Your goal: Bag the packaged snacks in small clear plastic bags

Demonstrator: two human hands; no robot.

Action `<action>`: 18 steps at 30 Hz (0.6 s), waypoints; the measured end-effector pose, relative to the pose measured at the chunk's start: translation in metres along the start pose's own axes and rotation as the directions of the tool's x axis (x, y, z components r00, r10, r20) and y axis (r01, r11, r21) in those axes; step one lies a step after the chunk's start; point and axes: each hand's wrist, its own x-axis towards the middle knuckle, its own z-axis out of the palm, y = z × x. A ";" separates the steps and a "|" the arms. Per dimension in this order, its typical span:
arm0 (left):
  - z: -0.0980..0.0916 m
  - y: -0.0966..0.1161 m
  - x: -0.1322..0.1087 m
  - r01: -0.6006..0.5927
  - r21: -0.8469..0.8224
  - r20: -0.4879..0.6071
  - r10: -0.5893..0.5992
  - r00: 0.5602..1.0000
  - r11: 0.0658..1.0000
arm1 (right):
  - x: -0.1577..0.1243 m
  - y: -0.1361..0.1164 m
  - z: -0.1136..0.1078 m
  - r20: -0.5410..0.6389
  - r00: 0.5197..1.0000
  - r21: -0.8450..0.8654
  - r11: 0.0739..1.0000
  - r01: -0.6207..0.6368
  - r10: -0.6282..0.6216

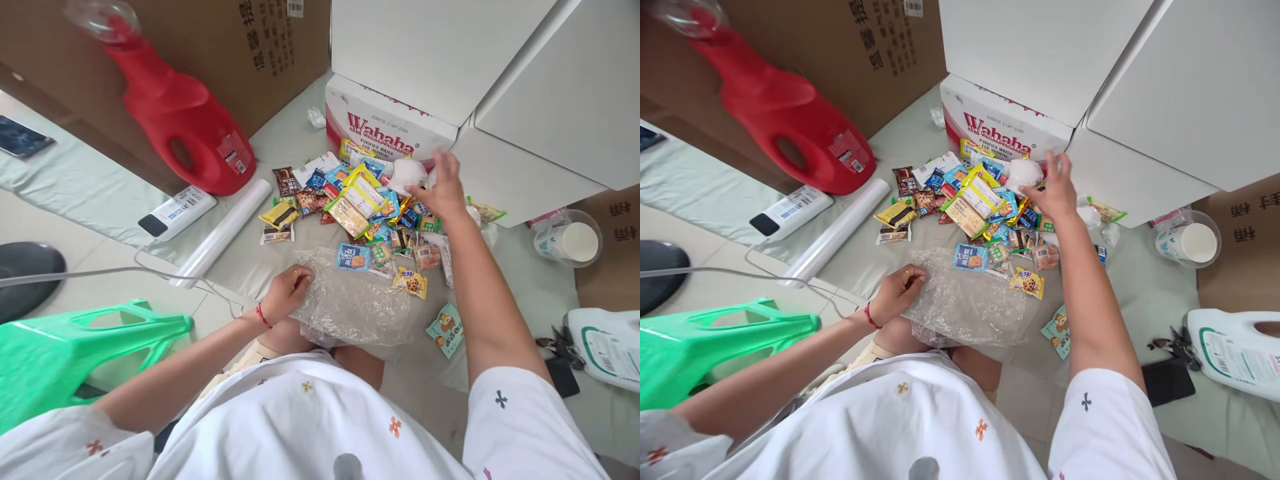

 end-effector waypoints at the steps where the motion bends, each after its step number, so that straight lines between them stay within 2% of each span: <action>1: 0.001 0.000 0.000 -0.040 0.025 0.008 0.039 0.999 0.999 | 0.011 -0.010 0.009 0.027 0.999 -0.009 1.000 0.022 -0.022; 3: 0.004 -0.001 -0.002 -0.105 0.055 0.030 0.103 0.994 0.993 | 0.021 -0.025 0.022 0.091 0.995 -0.024 0.999 0.036 -0.034; 5: 0.003 -0.002 -0.004 -0.133 0.041 0.049 0.131 0.990 0.990 | 0.017 -0.032 0.027 0.096 0.995 -0.032 0.999 0.041 -0.038; 7: -0.001 -0.002 -0.005 -0.123 -0.013 0.053 0.124 0.991 0.992 | 0.005 -0.026 0.021 -0.023 0.999 -0.029 0.999 0.023 -0.023; 9: -0.008 -0.002 -0.004 -0.095 -0.071 0.014 0.096 0.995 0.993 | -0.010 -0.006 0.008 -0.233 0.972 -0.027 0.999 -0.018 0.011; 11: -0.016 0.001 0.004 -0.074 -0.096 -0.070 0.068 0.995 0.993 | -0.023 0.025 -0.008 -0.467 0.879 -0.016 0.993 -0.119 0.098; 13: -0.023 0.004 0.022 -0.082 -0.094 -0.191 0.062 0.980 0.992 | -0.033 0.064 -0.020 -0.642 0.733 0.021 0.961 -0.275 0.224; 14: -0.025 0.006 0.035 -0.092 -0.095 -0.262 0.064 0.963 0.991 | -0.037 0.083 -0.023 -0.685 0.670 0.037 0.932 -0.360 0.287; 16: -0.029 0.010 0.072 -0.114 -0.136 -0.417 0.048 0.908 0.984 | -0.041 0.118 -0.019 -0.668 0.605 0.063 0.843 -0.534 0.433; 18: -0.033 0.013 0.123 -0.116 -0.225 -0.579 -0.037 0.814 0.967 | -0.043 0.141 -0.008 -0.486 0.607 0.079 0.723 -0.687 0.629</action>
